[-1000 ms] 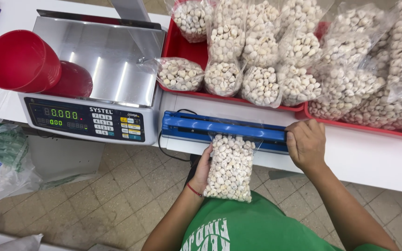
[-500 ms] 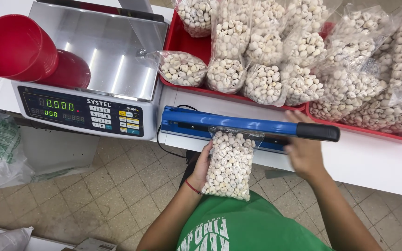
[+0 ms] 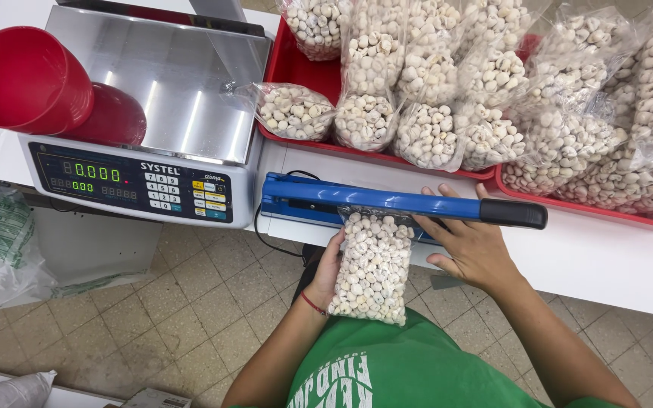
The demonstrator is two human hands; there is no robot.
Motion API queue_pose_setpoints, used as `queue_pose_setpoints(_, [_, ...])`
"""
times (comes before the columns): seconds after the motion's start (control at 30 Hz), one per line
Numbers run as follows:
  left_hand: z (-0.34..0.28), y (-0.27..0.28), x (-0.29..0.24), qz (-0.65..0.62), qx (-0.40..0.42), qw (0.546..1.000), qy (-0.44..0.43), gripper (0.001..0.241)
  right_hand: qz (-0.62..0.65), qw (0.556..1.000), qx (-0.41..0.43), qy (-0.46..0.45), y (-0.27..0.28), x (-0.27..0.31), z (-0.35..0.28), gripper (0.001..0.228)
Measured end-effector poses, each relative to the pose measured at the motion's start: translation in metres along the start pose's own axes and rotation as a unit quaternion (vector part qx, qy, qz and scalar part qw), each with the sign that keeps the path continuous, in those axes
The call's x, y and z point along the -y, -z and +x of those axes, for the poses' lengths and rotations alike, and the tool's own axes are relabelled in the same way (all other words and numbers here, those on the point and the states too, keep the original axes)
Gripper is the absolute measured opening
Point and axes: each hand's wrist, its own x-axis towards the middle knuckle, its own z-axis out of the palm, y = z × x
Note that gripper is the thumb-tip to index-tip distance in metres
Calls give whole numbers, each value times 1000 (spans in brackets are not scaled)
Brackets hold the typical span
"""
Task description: Sealing plastic bags filled with snacks using a manual heat sealer
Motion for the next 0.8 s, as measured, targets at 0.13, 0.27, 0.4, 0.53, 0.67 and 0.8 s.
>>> queue_pose_setpoints(0.13, [-11, -14, 1, 2, 2, 1000, -2, 77, 13, 999, 9, 37, 1, 2, 16, 72])
queue_pose_setpoints(0.27, [-12, -17, 1, 5, 9, 1000, -6, 76, 58, 994, 28, 87, 1, 2, 39, 75])
queue_pose_setpoints(0.4, [3, -1, -2, 6, 16, 1000, 0, 76, 152, 972, 82, 159, 5, 2, 65, 73])
queue_pose_setpoints(0.53, [-3, -5, -2, 9, 18, 1000, -4, 73, 196, 959, 84, 187, 7, 1, 89, 73])
queue_pose_setpoints(0.67, [0, 1, -1, 14, 22, 1000, -5, 74, 211, 947, 74, 231, 3, 5, 105, 71])
queue_pose_setpoints(0.8, [-1, 1, -3, 16, 26, 1000, -4, 74, 219, 943, 55, 243, -8, 9, 116, 71])
